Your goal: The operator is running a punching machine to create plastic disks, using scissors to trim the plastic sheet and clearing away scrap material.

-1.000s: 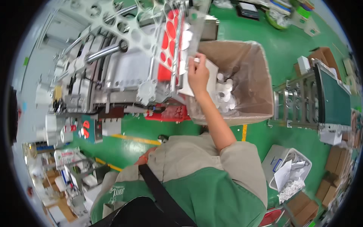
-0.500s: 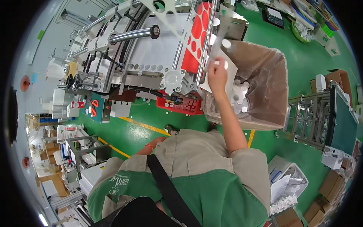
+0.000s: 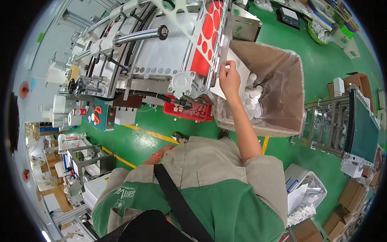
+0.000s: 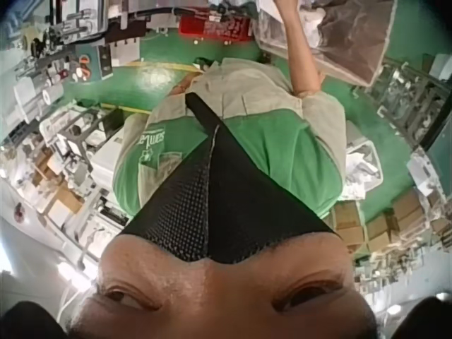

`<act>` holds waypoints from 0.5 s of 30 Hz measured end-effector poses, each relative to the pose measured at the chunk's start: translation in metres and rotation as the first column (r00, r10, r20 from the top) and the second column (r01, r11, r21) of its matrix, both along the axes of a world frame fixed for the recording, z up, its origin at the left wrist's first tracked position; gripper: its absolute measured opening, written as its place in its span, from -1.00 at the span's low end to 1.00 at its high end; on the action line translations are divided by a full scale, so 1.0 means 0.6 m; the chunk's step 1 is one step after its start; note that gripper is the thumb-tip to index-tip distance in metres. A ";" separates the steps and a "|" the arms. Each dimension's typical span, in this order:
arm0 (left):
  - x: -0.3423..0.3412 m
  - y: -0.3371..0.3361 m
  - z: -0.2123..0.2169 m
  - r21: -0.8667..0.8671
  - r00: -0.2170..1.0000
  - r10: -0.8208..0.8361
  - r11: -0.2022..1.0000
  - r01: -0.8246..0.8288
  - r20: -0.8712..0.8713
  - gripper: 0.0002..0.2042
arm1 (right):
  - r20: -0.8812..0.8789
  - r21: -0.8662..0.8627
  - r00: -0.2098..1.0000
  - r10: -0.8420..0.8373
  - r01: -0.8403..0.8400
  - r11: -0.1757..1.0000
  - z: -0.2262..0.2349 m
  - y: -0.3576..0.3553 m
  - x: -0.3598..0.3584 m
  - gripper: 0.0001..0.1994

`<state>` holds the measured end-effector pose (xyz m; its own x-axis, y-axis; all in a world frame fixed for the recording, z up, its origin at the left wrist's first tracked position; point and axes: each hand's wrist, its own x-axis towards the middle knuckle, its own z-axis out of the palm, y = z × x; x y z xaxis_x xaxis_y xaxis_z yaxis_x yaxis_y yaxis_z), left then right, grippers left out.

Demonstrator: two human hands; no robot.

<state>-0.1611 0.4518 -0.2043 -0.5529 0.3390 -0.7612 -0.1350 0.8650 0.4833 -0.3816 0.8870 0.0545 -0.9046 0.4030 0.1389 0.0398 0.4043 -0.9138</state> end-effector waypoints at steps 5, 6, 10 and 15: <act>0.013 -0.018 -0.063 0.072 0.999 0.049 0.996 -0.048 -0.009 -0.64 | -0.209 -0.074 0.969 -0.132 0.119 0.990 0.056 0.016 0.007 -0.81; 0.013 -0.009 -0.050 0.020 0.997 -0.008 1.000 0.010 -0.082 -0.64 | -0.246 -0.072 0.955 -0.166 0.153 0.986 0.063 0.011 0.008 -0.81; 0.011 -0.039 -0.081 0.131 1.000 0.002 0.991 0.000 -0.016 -0.64 | -0.001 0.080 1.000 0.021 -0.021 0.997 -0.016 -0.007 0.008 -0.79; 0.012 -0.031 -0.070 0.126 1.000 -0.003 0.992 0.005 -0.011 -0.64 | -0.127 -0.104 0.990 -0.065 0.052 0.993 0.052 0.015 0.016 -0.80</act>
